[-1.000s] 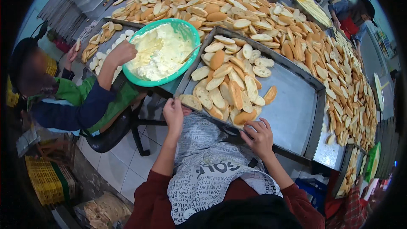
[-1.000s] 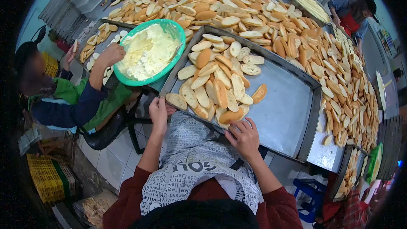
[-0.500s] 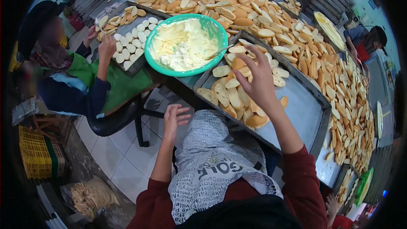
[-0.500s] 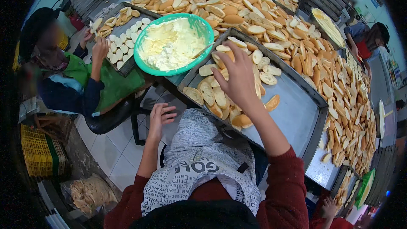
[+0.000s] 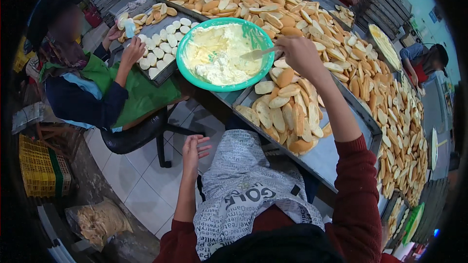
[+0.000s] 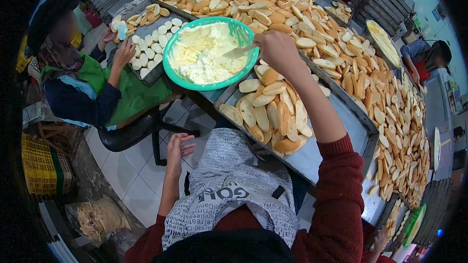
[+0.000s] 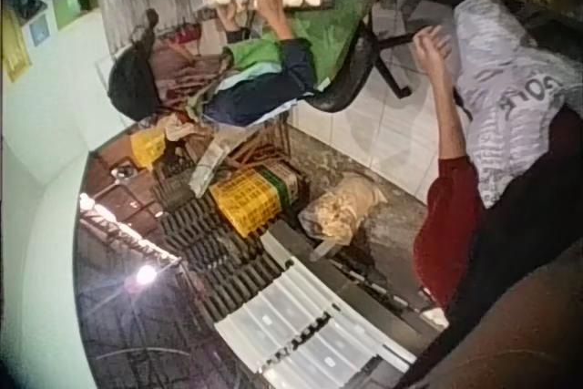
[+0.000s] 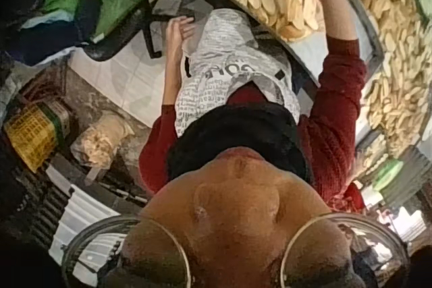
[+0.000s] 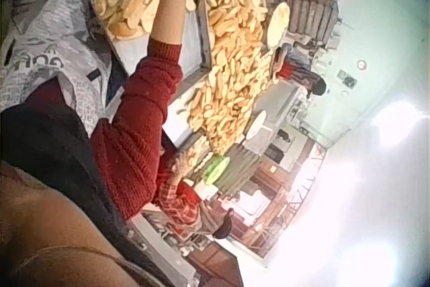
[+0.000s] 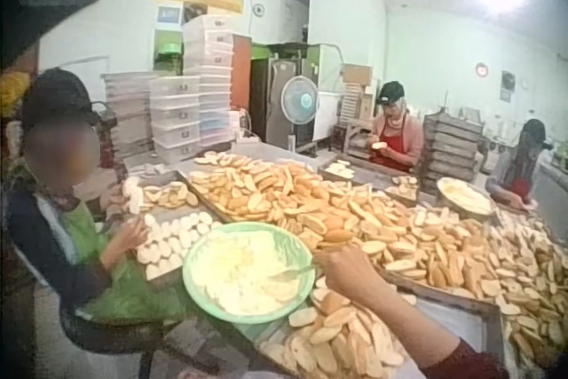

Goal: The person scoops a white spread from a green bowl using a plastic spatula and applies it to the cut surface of small bread rolls. They pick up the rolls from a large pile on a metal table, spread the filling, and place the prepared rolls onto a metal baking tray. The process is repeated continuously throughout the clip.

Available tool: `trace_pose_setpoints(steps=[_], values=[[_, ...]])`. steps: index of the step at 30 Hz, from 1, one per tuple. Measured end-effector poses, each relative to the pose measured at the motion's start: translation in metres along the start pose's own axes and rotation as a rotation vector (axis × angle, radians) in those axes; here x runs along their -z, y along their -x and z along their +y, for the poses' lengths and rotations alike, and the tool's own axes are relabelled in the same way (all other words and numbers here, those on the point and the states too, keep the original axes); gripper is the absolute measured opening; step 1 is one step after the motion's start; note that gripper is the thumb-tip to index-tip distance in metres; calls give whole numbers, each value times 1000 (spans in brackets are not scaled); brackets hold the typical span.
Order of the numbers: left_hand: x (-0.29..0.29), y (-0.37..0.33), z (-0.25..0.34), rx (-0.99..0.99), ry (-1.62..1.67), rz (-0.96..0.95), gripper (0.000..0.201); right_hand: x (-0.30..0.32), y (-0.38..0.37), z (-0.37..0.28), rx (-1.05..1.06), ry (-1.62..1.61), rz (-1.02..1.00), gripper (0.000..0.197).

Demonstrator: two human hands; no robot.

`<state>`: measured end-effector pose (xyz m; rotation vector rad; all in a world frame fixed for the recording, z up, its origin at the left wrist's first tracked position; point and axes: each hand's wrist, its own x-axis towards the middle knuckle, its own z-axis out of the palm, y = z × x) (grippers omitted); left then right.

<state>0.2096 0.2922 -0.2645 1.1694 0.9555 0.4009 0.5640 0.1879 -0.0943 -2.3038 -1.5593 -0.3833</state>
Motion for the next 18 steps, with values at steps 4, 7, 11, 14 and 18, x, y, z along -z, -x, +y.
trace_pose_setpoints(steps=[4, 7, 11, 14, 18], values=[[-22, -3, 17, -32, -42, -70, 35, -12, 19, 13, -299, -376, 130, 11], [-37, -5, 25, -64, -76, -150, 33, -37, 42, 21, -399, -518, 121, 14], [-51, -4, 30, -78, -109, -183, 32, -59, 67, 17, -292, -272, 16, 16], [-54, -1, 28, -71, -112, -187, 31, -64, 68, 11, -235, -158, -50, 20], [-57, 4, 23, -80, -102, -191, 31, -48, 58, -4, -191, -118, 42, 17]])
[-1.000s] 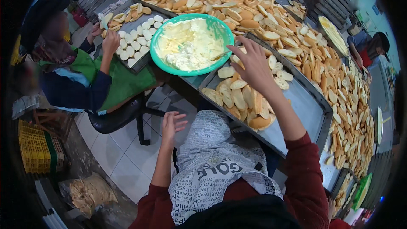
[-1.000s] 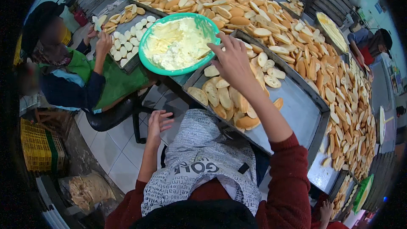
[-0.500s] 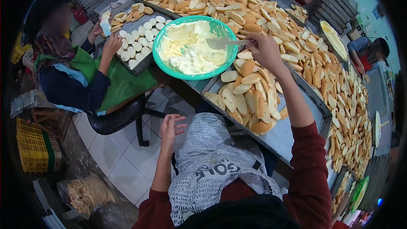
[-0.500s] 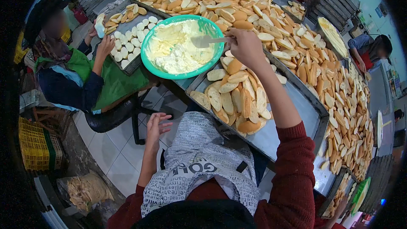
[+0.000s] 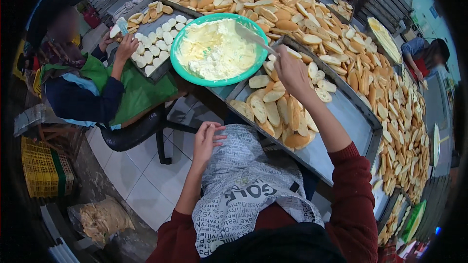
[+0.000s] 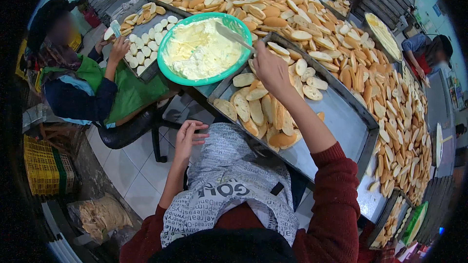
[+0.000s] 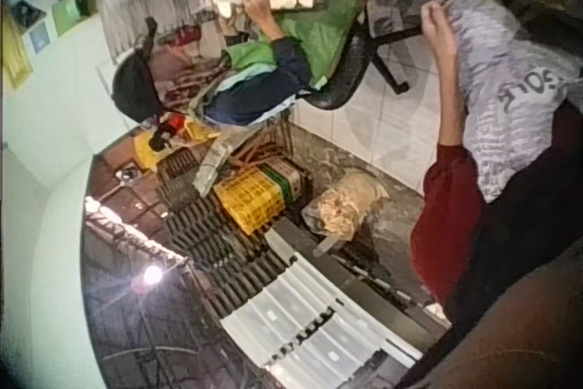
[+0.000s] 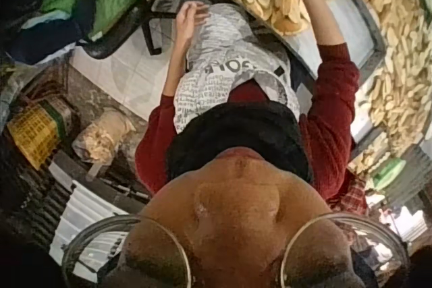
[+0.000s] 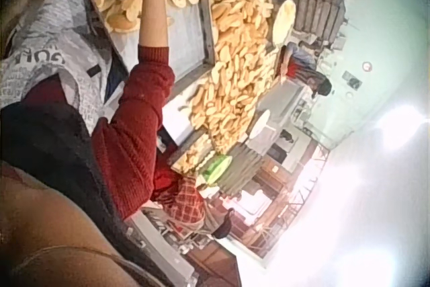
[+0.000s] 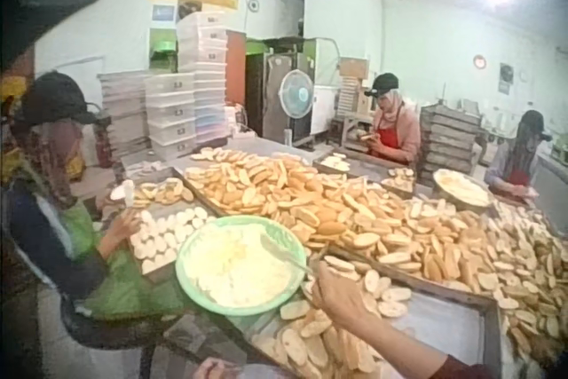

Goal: The person scoops a white spread from a green bowl using a plastic spatula and applies it to the cut surface of small bread rolls. They pick up the rolls from a large pile on a metal table, spread the filling, and place the prepared rolls onto a metal baking tray. The process is repeated continuously throughout the clip.

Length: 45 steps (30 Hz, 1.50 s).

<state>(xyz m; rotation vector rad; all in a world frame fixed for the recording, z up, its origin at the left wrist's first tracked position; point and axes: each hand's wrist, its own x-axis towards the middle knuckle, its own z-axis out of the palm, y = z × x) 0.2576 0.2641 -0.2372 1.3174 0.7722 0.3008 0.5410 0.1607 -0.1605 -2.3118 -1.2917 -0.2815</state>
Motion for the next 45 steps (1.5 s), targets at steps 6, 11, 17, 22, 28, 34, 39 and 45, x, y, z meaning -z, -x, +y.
trace_pose_setpoints(steps=[6, 11, 17, 22, 28, 34, 39, 45], values=[[-24, 3, 14, -154, -113, 35, 20, -7, 1, 7, 4, 58, -69, 15], [-52, -18, 36, -645, -693, 131, 22, 24, 17, 7, -339, -424, 53, 17], [-91, -70, 43, -750, -1170, -49, 39, 50, 50, 1, -537, -932, -126, 19], [-107, -86, 40, -634, -1328, -91, 47, 40, 39, 8, -400, -676, -121, 10], [-98, -77, 53, -624, -942, -14, 41, 44, -11, -10, -72, -90, -1, 14], [-78, -55, 39, -391, -55, 35, 28, 22, -57, -36, 48, 120, -33, 13], [-50, -12, 43, -21, 340, -176, 30, -18, -70, -31, 293, 107, 23, 35], [-9, 10, 15, 114, 421, -141, 32, -3, -69, -42, 314, 129, -216, 41]])
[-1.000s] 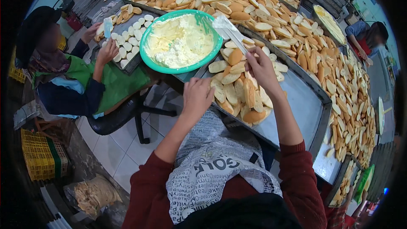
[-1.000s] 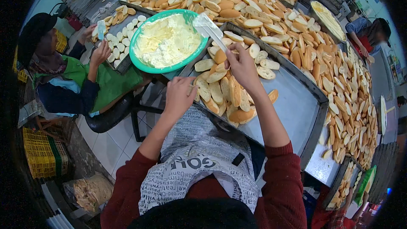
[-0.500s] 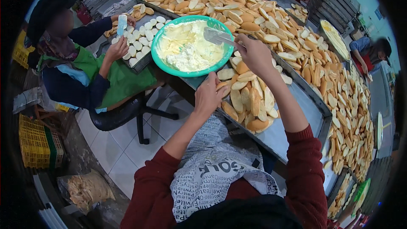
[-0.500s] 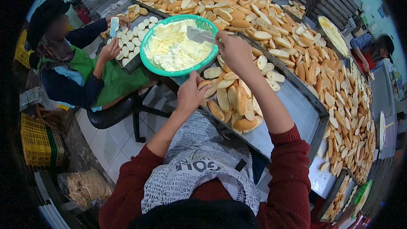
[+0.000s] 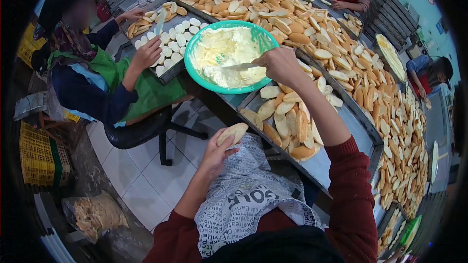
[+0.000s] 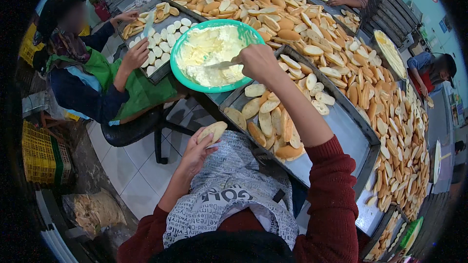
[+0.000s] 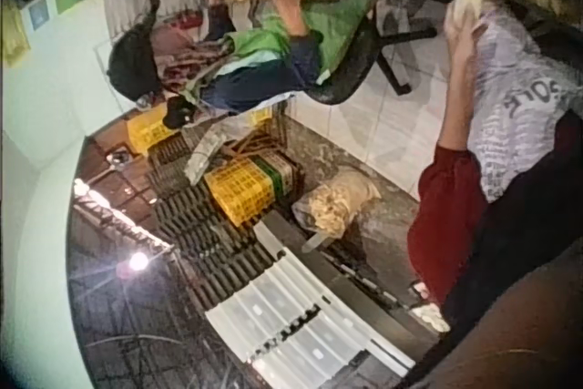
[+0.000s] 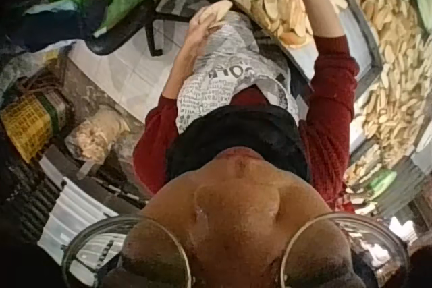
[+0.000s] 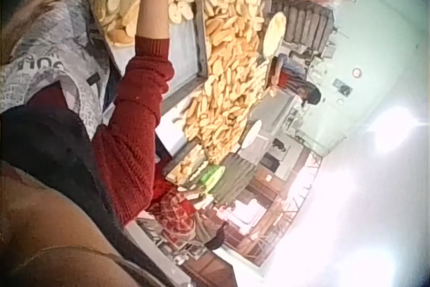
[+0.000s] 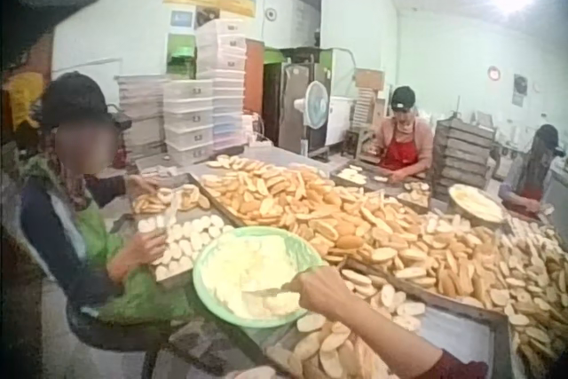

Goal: The person scoops a white spread from a green bowl using a plastic spatula and applies it to the cut surface of small bread rolls. They pick up the rolls from a large pile on a metal table, spread the filling, and place the prepared rolls onto a metal baking tray. The process is repeated continuously throughout the clip.

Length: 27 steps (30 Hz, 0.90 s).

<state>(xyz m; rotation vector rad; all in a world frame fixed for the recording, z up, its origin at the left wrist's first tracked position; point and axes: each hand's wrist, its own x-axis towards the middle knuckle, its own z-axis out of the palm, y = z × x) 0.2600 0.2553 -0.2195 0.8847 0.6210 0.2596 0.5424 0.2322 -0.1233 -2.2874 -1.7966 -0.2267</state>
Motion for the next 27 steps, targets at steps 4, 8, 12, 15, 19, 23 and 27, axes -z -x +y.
trace_pose_setpoints(steps=[4, 8, 12, 15, 19, 23, 27], values=[[15, 4, 4, -16, 5, 57, 29, 18, -1, -7, 16, -68, -139, 37], [15, 0, 13, -49, 131, 52, 32, 4, -8, 9, 19, -279, -164, 29], [18, -3, 16, -118, 259, 10, 34, -1, -17, 19, -373, -751, -384, 22], [18, -4, 18, -149, 348, 28, 34, -4, -11, 29, -529, -992, -399, 22], [20, -4, 24, -152, 499, -15, 34, -6, 2, 39, -621, -1035, -219, 23], [24, -6, 29, -106, 536, -21, 33, -6, 15, 33, -333, -617, -17, 19], [23, -8, 33, -91, 524, -62, 33, -13, 16, 36, -384, -660, -125, 19]])
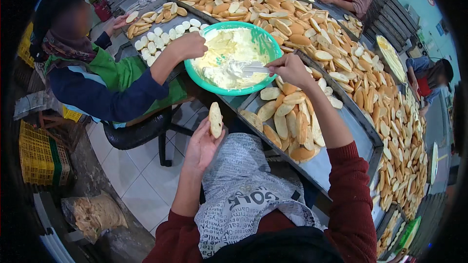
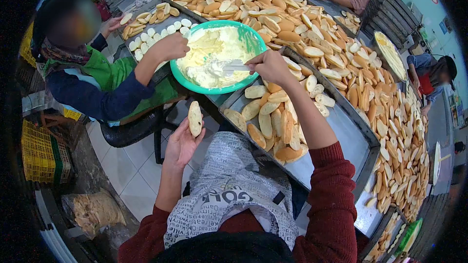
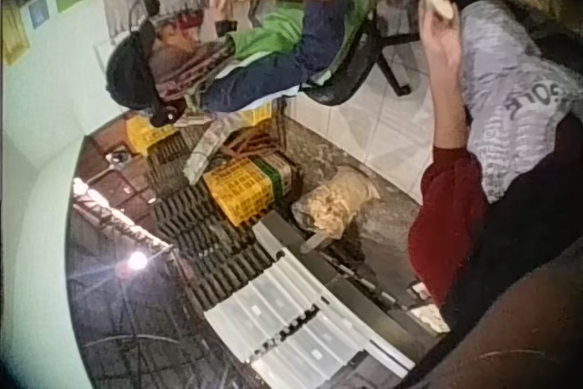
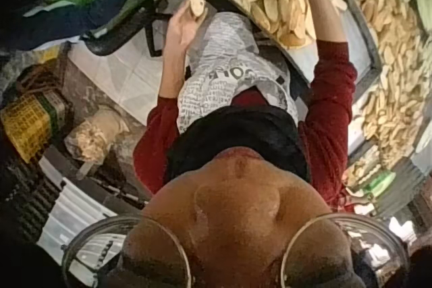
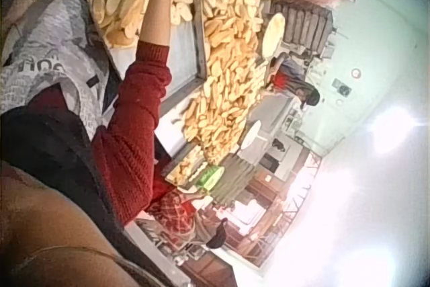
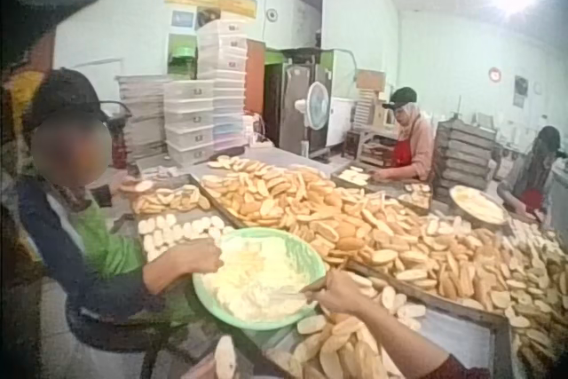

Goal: The person scoops a white spread from a green bowl using a plastic spatula and applies it to the cut surface of small bread rolls. They pick up the rolls from a large pile on a metal table, spread the filling, and place the prepared rolls onto a metal baking tray. The process is repeated continuously throughout the clip.

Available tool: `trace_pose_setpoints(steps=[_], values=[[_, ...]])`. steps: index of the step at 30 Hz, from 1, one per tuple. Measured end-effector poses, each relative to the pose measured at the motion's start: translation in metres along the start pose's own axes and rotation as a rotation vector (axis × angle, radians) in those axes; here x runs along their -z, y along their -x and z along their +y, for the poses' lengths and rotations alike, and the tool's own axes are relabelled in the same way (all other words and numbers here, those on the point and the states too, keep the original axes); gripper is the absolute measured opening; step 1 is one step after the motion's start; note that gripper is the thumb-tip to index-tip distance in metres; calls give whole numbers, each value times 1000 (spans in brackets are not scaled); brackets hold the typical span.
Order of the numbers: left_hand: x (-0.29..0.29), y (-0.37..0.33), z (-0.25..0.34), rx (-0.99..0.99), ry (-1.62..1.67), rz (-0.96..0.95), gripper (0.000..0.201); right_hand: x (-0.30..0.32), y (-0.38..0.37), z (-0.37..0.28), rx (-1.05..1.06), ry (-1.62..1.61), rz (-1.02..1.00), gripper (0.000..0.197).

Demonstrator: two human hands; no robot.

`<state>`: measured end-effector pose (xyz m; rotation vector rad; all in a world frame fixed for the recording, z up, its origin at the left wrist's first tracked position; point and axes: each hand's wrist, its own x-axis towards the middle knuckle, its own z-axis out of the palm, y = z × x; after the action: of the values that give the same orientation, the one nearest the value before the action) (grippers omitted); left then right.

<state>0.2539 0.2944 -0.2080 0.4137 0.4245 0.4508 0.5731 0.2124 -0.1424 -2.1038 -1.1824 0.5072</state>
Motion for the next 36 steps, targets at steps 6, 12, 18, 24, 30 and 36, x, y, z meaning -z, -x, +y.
trace_pose_setpoints(steps=[6, 12, 18, 24, 30, 36], values=[[-22, -8, 3, -25, -75, -40, 33, -1, 19, 8, -258, -586, -135, 29], [-38, -27, -4, -7, -90, -223, 37, -21, 99, -15, -146, -703, 93, 26], [-53, -48, -33, 120, 4, -343, 46, -58, 169, 9, 24, -703, 425, 24], [-77, -51, -61, 195, -50, -348, 46, -74, 195, 7, 72, -500, 638, 33], [-79, -53, -70, 233, -43, -315, 43, -74, 207, 9, 132, -221, 721, 48], [-74, -56, -69, 214, 37, -294, 39, -68, 223, 17, 159, 41, 746, 54]])
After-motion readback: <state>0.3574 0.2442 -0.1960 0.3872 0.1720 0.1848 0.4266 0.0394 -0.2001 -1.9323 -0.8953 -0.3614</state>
